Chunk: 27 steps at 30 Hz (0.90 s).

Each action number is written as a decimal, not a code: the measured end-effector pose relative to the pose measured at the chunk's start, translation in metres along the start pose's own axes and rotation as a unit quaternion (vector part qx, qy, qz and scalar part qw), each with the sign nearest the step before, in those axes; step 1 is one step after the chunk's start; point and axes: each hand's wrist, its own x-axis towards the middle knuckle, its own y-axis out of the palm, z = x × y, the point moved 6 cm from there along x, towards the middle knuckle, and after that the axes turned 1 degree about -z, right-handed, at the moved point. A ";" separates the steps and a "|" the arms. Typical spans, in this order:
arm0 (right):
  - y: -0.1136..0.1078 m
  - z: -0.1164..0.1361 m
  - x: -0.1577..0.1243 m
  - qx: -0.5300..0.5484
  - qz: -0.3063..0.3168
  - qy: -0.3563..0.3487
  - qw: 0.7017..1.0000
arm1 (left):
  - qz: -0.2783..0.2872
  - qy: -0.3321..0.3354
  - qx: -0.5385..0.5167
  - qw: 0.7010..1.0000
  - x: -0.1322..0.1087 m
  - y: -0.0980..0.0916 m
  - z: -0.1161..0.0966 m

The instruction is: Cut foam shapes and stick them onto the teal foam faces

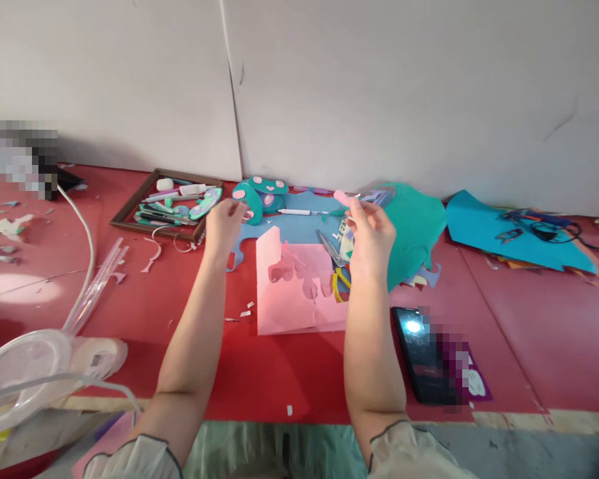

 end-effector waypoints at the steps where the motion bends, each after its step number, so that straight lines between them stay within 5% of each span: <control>1: 0.002 0.000 -0.002 0.000 0.003 -0.001 1.000 | 0.041 0.008 0.057 0.997 -0.002 0.008 0.000; 7: 0.015 0.005 -0.012 0.006 0.032 -0.011 0.999 | 0.245 0.004 0.209 0.947 -0.035 0.088 0.008; 12: 0.016 0.008 -0.020 0.013 0.015 -0.020 1.000 | 0.212 0.033 0.259 0.942 -0.060 0.133 0.010; 16: 0.030 -0.004 -0.040 0.052 -0.016 -0.016 0.998 | 0.209 0.070 0.254 0.942 -0.063 0.136 0.009; 21: 0.065 -0.065 -0.059 0.053 0.052 0.127 0.989 | 0.214 0.074 0.229 0.947 -0.058 0.132 0.011; 24: 0.055 -0.104 -0.060 0.058 0.018 0.214 0.975 | 0.205 0.075 0.218 0.951 -0.056 0.132 0.015; 27: 0.036 -0.121 -0.060 0.034 0.017 0.202 0.979 | 0.129 0.073 0.210 0.966 -0.049 0.122 0.019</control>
